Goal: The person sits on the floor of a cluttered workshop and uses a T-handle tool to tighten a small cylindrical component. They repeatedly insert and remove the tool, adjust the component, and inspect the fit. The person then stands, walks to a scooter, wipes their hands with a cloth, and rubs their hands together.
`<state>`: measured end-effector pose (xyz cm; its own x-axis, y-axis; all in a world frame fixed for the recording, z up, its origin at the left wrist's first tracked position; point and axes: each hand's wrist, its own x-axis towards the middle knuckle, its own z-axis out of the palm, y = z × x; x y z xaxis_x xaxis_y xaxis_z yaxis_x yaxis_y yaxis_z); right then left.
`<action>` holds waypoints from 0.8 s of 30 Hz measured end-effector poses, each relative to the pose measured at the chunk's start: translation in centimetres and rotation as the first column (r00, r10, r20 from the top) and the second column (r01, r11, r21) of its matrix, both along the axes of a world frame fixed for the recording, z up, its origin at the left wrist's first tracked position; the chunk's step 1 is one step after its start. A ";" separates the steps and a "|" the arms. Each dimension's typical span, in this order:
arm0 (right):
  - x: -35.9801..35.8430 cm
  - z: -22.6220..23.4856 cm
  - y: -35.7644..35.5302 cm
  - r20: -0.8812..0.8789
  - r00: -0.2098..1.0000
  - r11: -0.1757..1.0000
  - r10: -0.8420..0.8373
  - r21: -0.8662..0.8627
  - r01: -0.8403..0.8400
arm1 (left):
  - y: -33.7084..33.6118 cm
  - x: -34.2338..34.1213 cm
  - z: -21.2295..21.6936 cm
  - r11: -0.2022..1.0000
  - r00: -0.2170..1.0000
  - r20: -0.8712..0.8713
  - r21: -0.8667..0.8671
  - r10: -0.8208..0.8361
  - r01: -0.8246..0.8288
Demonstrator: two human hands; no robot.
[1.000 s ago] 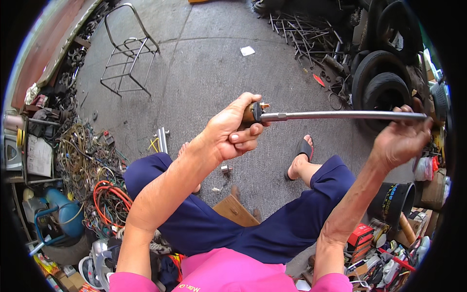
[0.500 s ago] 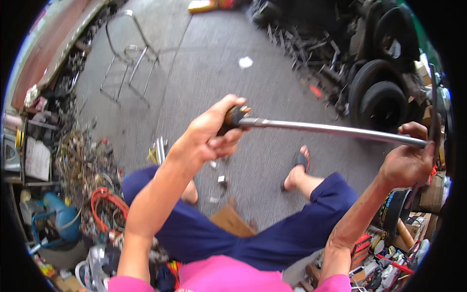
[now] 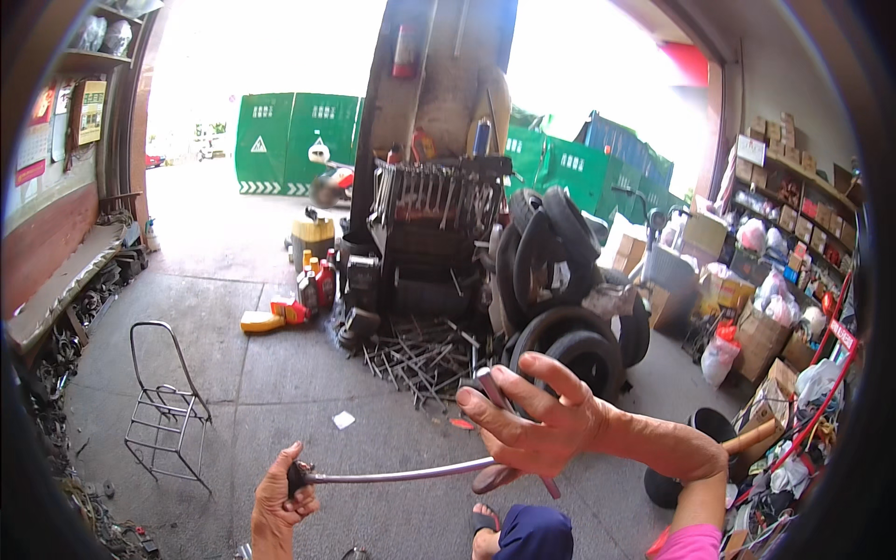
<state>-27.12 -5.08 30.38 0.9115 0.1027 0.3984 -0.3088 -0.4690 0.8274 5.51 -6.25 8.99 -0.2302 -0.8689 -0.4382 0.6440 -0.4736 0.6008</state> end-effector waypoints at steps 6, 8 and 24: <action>1.0 1.2 2.8 -0.183 0.955 0.942 -0.234 -0.285 0.176 | -0.2 1.0 -0.5 0.998 0.992 -0.106 -0.013 -0.066 0.065; 1.9 2.0 3.5 -0.265 0.931 0.922 -0.250 -0.358 0.146 | -0.4 1.1 -0.3 0.997 0.988 -0.129 -0.016 -0.080 0.078; 3.6 1.3 4.5 -0.458 0.889 0.950 0.020 0.285 0.126 | 1.2 2.2 -0.1 0.978 0.983 -0.067 -0.109 0.169 -0.175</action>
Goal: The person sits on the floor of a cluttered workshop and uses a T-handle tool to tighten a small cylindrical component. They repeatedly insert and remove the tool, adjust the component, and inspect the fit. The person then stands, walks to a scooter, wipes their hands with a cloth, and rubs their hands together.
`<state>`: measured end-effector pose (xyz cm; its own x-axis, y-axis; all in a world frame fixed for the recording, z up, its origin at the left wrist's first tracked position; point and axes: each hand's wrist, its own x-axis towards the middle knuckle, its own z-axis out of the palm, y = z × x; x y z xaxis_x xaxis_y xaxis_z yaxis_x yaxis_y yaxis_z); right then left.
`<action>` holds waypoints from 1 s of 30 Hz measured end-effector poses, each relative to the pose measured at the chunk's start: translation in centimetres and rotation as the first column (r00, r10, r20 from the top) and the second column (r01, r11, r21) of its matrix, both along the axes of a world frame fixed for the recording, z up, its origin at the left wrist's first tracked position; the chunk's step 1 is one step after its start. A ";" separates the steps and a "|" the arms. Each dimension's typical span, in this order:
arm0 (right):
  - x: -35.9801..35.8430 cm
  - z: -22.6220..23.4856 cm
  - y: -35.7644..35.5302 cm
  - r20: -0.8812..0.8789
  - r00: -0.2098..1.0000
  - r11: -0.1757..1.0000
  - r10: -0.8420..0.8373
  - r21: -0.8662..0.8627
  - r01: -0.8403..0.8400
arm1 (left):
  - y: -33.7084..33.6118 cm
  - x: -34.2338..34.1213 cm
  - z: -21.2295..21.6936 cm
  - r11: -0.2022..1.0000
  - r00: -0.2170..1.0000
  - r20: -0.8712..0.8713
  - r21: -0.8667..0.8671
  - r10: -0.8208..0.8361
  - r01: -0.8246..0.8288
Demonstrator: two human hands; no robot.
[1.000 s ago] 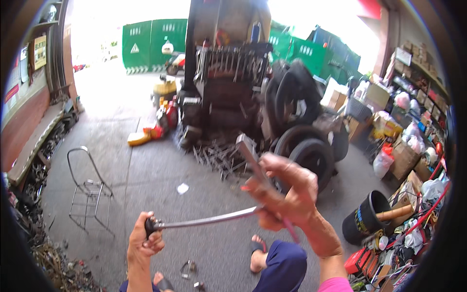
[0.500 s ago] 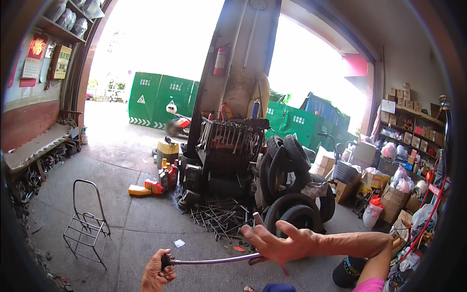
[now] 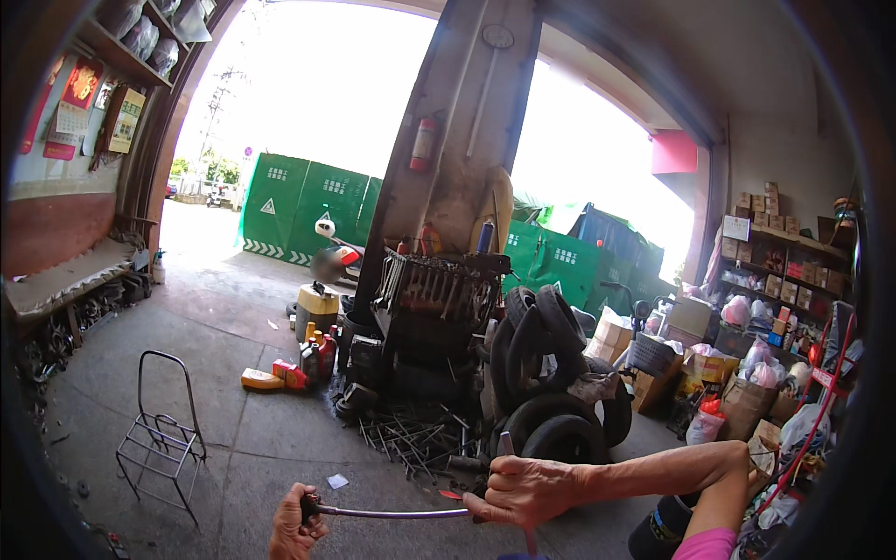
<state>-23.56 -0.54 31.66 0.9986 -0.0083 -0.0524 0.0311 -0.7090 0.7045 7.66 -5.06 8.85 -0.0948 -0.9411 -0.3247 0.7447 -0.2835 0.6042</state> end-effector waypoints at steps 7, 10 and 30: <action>-0.9 -2.6 0.8 0.238 0.962 0.957 -0.136 0.284 0.065 | 1.2 0.2 0.4 0.987 0.974 0.166 -0.081 0.151 -0.139; -2.0 -3.5 1.0 0.217 0.956 0.953 -0.198 0.272 0.136 | 0.8 -1.1 0.6 0.981 0.975 0.128 -0.090 0.181 -0.171; -2.4 -8.8 2.9 0.183 0.972 0.970 -0.149 -0.164 0.180 | 1.5 -0.2 2.8 0.976 0.962 0.218 -0.176 0.164 -0.127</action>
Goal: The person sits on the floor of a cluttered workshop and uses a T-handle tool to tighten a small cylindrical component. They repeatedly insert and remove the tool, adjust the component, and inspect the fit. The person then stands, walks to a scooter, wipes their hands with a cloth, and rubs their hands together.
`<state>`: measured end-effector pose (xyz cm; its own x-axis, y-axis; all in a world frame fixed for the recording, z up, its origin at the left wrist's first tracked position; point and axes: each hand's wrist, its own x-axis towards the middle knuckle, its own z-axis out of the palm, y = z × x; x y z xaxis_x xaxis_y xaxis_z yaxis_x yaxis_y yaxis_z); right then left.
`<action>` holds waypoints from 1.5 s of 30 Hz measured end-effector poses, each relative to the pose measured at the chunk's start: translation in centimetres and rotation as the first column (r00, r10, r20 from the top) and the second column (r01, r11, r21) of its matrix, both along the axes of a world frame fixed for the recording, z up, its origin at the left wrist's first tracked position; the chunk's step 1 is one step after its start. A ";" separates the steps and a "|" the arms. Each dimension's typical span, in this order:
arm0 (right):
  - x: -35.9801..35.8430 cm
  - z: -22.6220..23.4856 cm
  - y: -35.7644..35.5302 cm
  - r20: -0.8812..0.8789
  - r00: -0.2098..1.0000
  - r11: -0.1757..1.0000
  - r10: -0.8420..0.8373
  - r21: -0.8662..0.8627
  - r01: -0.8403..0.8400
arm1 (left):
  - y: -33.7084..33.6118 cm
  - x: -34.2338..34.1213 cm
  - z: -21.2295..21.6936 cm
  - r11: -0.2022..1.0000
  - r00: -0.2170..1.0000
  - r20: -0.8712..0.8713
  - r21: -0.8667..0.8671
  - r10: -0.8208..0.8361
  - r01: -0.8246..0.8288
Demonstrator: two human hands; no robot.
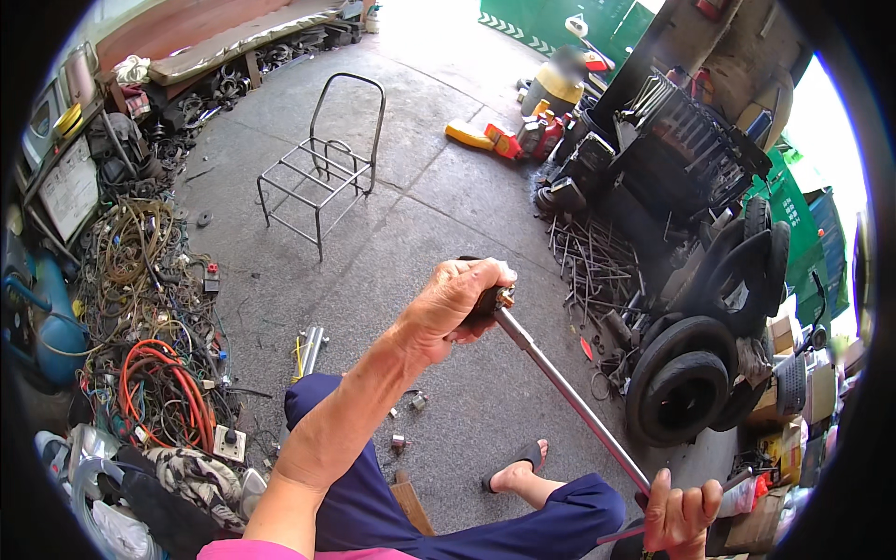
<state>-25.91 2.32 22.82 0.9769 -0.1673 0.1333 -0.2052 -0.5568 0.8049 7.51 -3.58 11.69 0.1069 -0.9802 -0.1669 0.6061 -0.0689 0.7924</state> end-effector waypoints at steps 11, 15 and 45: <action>-3.9 -2.4 1.8 0.498 0.809 0.871 -0.313 0.490 0.036 | -0.6 3.5 -1.0 0.960 0.912 -0.331 -0.058 0.241 -0.274; -2.6 -5.9 3.5 0.513 0.245 0.418 -0.822 0.838 -0.351 | -0.4 1.6 -1.1 0.971 0.915 -0.356 -0.076 0.188 -0.229; 1.1 -9.9 6.9 0.296 0.229 0.065 -0.927 0.730 -0.680 | 0.7 2.6 -2.2 0.973 0.980 -0.029 0.127 0.196 -0.191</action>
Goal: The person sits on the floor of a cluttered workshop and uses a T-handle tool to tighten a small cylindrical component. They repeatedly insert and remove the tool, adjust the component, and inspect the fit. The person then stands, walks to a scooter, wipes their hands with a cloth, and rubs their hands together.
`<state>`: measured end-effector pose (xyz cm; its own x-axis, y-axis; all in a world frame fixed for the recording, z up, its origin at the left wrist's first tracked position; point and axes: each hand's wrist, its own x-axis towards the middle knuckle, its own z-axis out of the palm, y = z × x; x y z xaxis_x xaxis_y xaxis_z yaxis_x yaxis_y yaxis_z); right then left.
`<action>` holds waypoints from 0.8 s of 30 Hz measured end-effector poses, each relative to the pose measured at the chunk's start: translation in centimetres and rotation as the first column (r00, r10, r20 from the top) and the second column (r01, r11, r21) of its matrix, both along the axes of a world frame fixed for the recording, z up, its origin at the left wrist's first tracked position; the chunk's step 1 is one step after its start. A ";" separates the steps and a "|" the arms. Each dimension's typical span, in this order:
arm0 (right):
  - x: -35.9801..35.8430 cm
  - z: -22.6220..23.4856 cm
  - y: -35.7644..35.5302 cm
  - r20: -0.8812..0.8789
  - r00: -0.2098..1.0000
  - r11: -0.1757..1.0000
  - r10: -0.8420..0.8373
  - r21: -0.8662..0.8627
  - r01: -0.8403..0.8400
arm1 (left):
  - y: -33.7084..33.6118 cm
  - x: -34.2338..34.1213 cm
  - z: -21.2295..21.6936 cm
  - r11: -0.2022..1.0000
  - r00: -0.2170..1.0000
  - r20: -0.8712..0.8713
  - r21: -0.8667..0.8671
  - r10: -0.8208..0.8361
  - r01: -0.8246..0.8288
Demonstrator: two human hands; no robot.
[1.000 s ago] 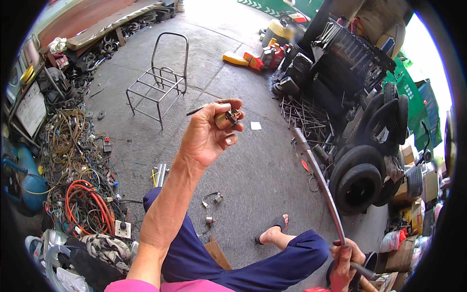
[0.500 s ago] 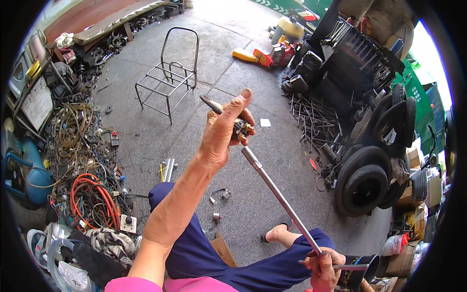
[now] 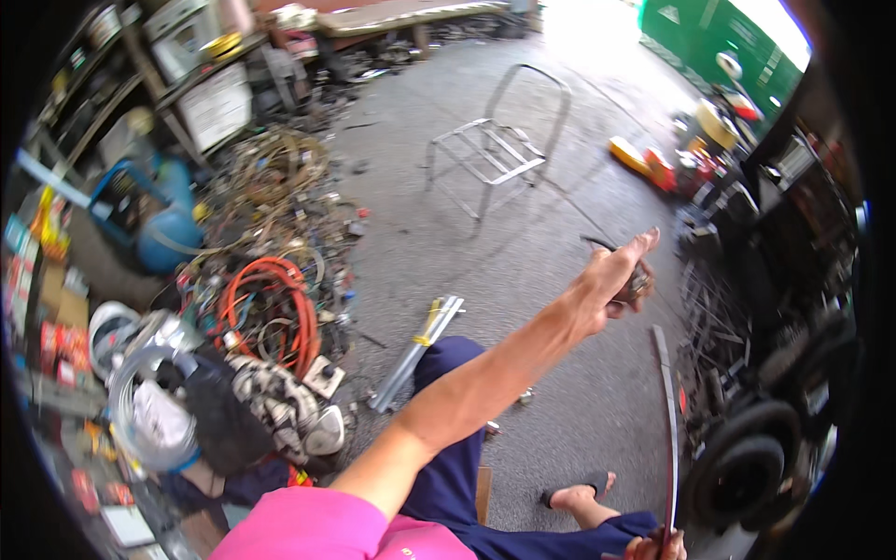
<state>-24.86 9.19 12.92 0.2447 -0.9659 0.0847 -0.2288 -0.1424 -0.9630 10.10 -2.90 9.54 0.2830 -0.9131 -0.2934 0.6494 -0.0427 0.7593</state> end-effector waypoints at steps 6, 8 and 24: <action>1.2 0.2 -0.3 0.164 0.943 0.890 -0.289 0.408 0.202 | 1.9 5.9 -2.4 0.920 0.865 0.332 -0.028 0.377 -0.391; -3.2 -3.5 -2.9 0.189 0.968 0.945 -0.168 0.309 0.104 | 4.6 8.0 -4.5 0.909 0.798 0.466 -0.029 0.381 -0.417; -3.3 -10.6 -13.1 -0.350 0.911 0.837 0.219 0.546 0.008 | 11.3 -11.8 -37.1 0.655 0.120 0.644 0.737 -0.756 0.168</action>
